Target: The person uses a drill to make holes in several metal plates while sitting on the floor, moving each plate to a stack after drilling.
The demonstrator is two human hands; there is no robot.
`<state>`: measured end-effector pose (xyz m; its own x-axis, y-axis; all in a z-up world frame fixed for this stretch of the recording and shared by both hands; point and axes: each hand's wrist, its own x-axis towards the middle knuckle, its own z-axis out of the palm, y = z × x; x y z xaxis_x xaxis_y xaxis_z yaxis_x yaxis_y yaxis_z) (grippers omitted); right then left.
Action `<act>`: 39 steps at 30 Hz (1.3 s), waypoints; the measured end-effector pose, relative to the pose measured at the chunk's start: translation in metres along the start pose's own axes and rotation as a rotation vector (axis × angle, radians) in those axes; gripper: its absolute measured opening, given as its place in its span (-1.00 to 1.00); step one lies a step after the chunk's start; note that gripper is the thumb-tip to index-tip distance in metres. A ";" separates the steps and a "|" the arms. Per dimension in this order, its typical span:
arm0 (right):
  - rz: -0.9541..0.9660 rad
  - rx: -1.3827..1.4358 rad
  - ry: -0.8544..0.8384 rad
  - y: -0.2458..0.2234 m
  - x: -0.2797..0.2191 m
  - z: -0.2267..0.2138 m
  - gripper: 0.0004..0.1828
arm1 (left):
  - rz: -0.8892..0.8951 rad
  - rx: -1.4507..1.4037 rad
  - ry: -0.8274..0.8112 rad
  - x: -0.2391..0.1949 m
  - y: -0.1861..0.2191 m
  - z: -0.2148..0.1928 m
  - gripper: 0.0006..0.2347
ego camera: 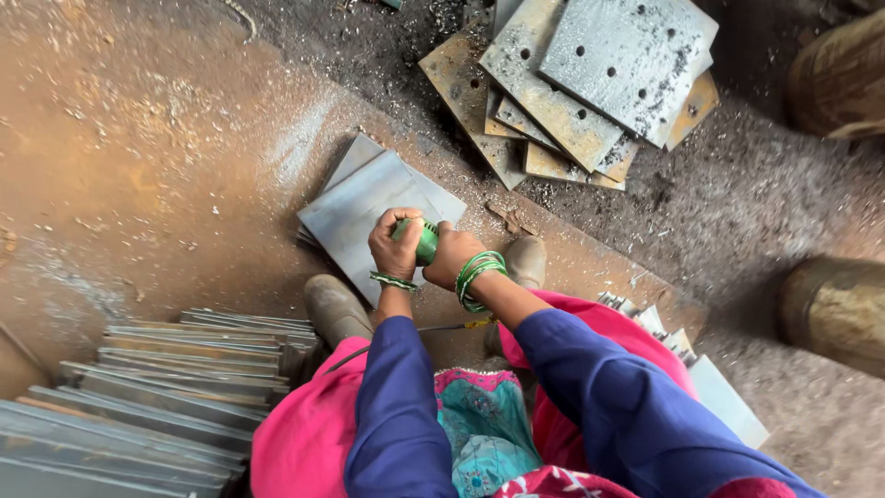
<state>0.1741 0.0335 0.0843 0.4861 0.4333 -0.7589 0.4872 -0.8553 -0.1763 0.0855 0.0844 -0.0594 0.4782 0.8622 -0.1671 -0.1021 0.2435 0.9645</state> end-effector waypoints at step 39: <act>0.024 0.155 0.003 -0.011 -0.013 0.010 -0.31 | -0.133 -0.118 -0.030 0.001 0.000 -0.019 -0.91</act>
<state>0.1557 0.0344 0.0896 0.4988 0.4127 -0.7622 0.3580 -0.8990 -0.2525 0.0694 0.0942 -0.0637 0.5195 0.8059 -0.2838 -0.1369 0.4064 0.9034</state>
